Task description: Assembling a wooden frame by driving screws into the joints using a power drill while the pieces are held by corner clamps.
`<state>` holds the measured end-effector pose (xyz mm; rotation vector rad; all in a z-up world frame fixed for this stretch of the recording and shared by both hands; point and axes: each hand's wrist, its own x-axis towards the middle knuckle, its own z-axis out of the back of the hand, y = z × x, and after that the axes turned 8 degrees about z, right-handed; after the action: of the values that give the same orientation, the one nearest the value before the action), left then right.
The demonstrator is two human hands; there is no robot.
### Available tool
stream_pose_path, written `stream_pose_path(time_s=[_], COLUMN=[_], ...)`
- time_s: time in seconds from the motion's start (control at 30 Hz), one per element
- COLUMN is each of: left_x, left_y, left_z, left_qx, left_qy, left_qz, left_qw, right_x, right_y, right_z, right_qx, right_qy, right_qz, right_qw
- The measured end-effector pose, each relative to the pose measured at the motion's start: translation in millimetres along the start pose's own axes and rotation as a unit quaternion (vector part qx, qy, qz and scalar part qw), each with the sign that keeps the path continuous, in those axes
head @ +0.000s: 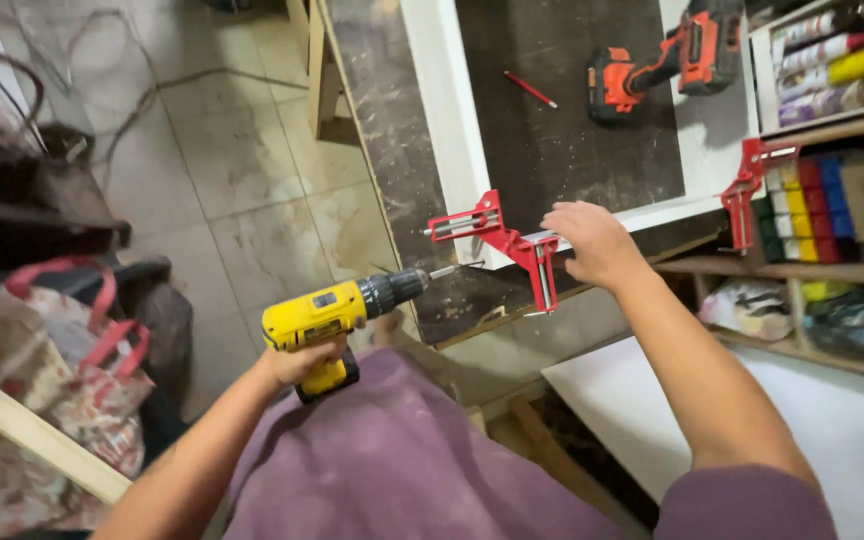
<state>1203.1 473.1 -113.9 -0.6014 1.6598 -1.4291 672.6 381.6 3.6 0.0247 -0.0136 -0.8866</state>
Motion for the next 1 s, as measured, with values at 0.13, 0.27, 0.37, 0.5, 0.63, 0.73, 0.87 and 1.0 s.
stream_pose_path(time_s=[0.13,0.27,0.37,0.5,0.63,0.73,0.87,1.0], left_x=[-8,-8,-2,-6,-16,-15,-9,-9], left_y=[17,74,63,31,32,45,9,10], left_z=[14,33,45,43,45,45,34,33], left_qx=[-0.030,-0.033,-0.006,-0.115,-0.128,-0.173,-0.242,-0.245], left_qy=[0.004,0.072,0.108,0.126,0.096,0.120,0.050,0.097], left_qz=[0.030,0.054,0.074,0.094,0.164,0.103,0.212,0.162], left_qw=[0.999,0.995,0.991,0.981,0.973,0.972,0.945,0.951], right_x=[11,13,12,19,21,22,24,25], right_y=[6,15,15,18,17,19,22,23], right_z=[-22,-31,-39,-22,-22,-17,-9,-9], right_qx=[0.000,-0.104,-0.149,-0.117,-0.034,-0.036,-0.075,-0.050], right_qy=[-0.024,-0.002,-0.031,-0.027,-0.057,-0.049,-0.028,-0.047], right_qz=[-0.001,-0.070,-0.061,-0.035,-0.006,-0.005,0.001,-0.001], right_qw=[1.000,0.992,0.987,0.992,0.998,0.998,0.997,0.998])
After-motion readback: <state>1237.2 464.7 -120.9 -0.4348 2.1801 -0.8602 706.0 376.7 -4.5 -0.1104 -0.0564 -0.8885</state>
